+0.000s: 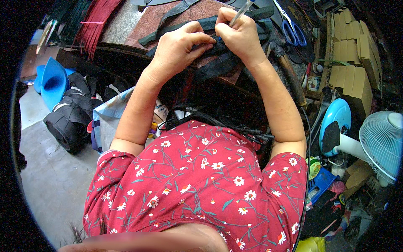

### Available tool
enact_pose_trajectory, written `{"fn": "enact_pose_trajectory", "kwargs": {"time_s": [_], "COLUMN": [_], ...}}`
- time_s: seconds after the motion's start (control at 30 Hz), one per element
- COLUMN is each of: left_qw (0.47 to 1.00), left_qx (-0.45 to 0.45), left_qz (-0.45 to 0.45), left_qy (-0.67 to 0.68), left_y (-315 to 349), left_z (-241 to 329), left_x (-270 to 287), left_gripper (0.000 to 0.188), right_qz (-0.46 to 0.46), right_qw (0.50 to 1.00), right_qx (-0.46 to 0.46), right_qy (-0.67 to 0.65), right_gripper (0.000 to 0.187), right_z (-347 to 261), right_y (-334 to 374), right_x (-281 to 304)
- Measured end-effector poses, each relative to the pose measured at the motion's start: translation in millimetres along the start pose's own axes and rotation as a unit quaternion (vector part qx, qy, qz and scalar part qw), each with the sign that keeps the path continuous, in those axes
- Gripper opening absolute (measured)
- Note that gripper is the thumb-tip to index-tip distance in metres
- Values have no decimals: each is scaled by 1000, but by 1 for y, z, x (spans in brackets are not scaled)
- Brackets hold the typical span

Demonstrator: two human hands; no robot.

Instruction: The person marks a black leather strap with a blue pen, then repeatedly folds and trims it with scissors. The trimmed pieces are set aside on the work surface.

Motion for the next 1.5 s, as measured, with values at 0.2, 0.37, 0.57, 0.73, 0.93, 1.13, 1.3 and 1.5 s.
{"fn": "enact_pose_trajectory", "kwargs": {"time_s": [0.2, 0.37, 0.57, 0.73, 0.93, 1.13, 1.3, 1.5], "left_qw": [1000, 1000, 1000, 998, 992, 998, 971, 975], "left_qx": [-4, 7, -3, 3, -3, -11, 115, 84], "left_qz": [17, 0, -1, 17, 39, 52, 94, -21], "left_qy": [2, -13, -26, -58, -123, -37, -188, -205], "left_y": [0, 1, 2, 3, 4, -7, -35, -54], "left_z": [0, 2, 7, 14, 20, 5, -43, -68], "left_x": [0, 0, 0, 3, 9, 24, 46, 46], "left_gripper": [11, 13, 13, 10, 13, 16, 22, 25], "right_qz": [1, -13, -31, 25, -45, 45, 65, 45], "right_qw": [1000, 1000, 999, 999, 994, 922, 951, 996], "right_qx": [7, -3, -6, 12, 6, 27, 82, 5], "right_qy": [6, 1, -9, -32, -103, -384, -292, -78], "right_gripper": [8, 8, 8, 8, 9, 11, 23, 31], "right_z": [-3, -3, 1, -2, -5, -7, -30, -40], "right_y": [0, -1, -1, -1, -1, 5, 11, 26], "right_x": [1, -1, -2, 1, -2, 23, 39, 28]}}
Point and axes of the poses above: each hand's wrist, its own y-axis away from the middle knuckle, its own x-axis out of the back of the hand, z = x × y, the point moved 5 cm from there along -y, towards the middle knuckle, and after that the axes turned 15 degrees about -z, right-handed, at the moved point
